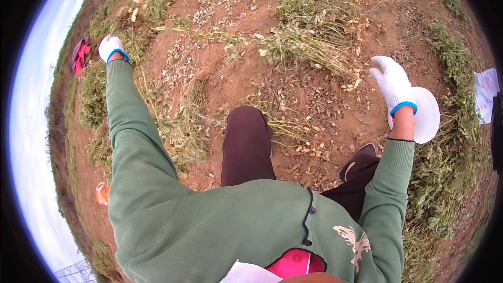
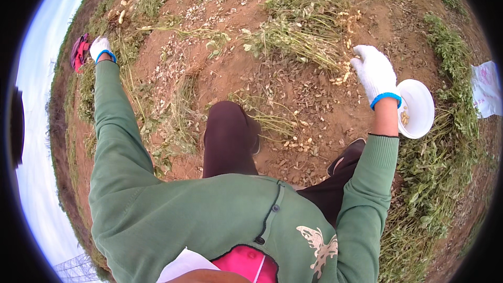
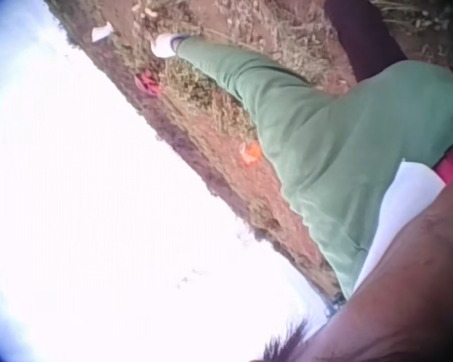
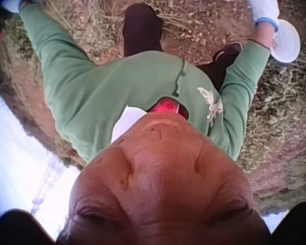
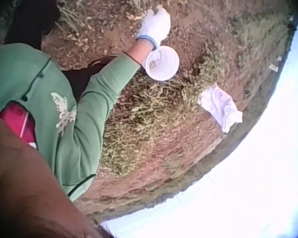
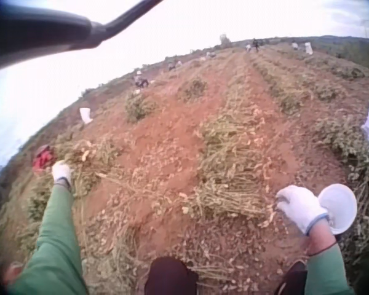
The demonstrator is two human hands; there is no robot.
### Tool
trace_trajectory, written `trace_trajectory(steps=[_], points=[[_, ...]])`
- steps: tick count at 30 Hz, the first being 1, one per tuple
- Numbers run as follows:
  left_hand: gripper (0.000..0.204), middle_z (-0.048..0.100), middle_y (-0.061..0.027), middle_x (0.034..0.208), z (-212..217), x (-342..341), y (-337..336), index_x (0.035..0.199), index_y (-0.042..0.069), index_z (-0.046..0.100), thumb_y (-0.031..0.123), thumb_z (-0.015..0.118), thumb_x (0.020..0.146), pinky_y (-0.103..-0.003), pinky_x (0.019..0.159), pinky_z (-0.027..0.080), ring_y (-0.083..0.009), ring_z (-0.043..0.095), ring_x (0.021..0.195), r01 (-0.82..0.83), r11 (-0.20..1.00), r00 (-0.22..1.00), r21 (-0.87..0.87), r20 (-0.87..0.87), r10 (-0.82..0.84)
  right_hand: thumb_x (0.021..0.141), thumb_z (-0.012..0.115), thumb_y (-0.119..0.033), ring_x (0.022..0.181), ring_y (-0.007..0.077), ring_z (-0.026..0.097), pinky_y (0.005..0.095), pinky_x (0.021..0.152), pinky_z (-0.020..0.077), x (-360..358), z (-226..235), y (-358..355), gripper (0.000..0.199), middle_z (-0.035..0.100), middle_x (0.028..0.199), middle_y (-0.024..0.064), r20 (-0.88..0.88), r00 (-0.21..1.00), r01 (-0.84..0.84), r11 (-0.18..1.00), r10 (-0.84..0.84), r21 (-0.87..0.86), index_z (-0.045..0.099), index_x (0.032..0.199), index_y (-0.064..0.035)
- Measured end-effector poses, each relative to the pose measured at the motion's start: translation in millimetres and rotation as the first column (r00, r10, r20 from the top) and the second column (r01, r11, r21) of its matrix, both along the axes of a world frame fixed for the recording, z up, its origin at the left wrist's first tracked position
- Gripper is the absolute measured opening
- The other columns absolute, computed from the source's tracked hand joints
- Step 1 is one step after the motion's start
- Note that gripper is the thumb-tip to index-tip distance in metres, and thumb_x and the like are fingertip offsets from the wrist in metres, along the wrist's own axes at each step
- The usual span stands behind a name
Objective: The person harvests peanuts by hand, pulling plants from the soil and shaking off dirt. They separate peanuts from the roots and place them into a white bucket while working in an outdoor field.
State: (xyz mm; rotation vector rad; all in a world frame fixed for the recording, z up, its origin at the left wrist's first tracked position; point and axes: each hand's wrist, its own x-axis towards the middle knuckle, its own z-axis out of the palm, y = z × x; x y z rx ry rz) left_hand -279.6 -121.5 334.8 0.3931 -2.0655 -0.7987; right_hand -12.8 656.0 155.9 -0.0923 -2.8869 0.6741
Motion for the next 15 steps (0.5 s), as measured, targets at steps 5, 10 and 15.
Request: trace_trajectory(steps=[5, 10, 15], points=[[0.029, 0.074, -0.0119, 0.084, 3.5, 42.8, 65.0, 0.106, 0.001, 0.075, 0.023, 0.065, 0.091, -0.032, 0.069, 0.050, -0.0167, 0.066, 0.073, -0.112, 0.939, 0.991, -0.326, 0.036, 0.131, 0.090, 0.066, -0.024, 0.110, 0.0352, 0.063, 0.0423, 0.096, 0.0497, -9.3, -7.8, -11.5, 0.033, 0.067, 0.116, 0.0172, 0.014, 0.999, -0.037, 0.998, 0.036, 0.046, 0.067, 0.119, -0.0065], [0.034, 0.074, -0.0191, 0.089, 50.9, 102.8, -107.4, 0.099, 0.002, 0.076, 0.032, 0.064, 0.089, -0.043, 0.075, 0.053, -0.0331, 0.071, 0.082, -0.516, 0.712, 0.791, -0.476, 0.054, 0.609, 0.090, 0.065, -0.024, 0.109, 0.0354, 0.063, 0.0430, 0.096, 0.0494, -18.9, -11.3, -30.1, 0.032, 0.067, 0.115, 0.0171, 0.031, 0.994, -0.102, 0.994, 0.101, 0.037, 0.068, 0.117, -0.0065], [0.037, 0.069, -0.0091, 0.078, 68.1, 181.9, -193.3, 0.103, -0.003, 0.071, 0.033, 0.068, 0.094, -0.038, 0.061, 0.047, -0.0212, 0.060, 0.064, -0.370, 0.920, 0.928, 0.131, 0.014, 0.372, 0.090, 0.065, -0.024, 0.110, 0.0355, 0.063, 0.0432, 0.096, 0.0493, -28.2, -21.1, -37.5, 0.032, 0.067, 0.114, 0.0174, 0.060, 0.990, -0.128, 0.989, 0.124, 0.073, 0.068, 0.117, -0.0061]])
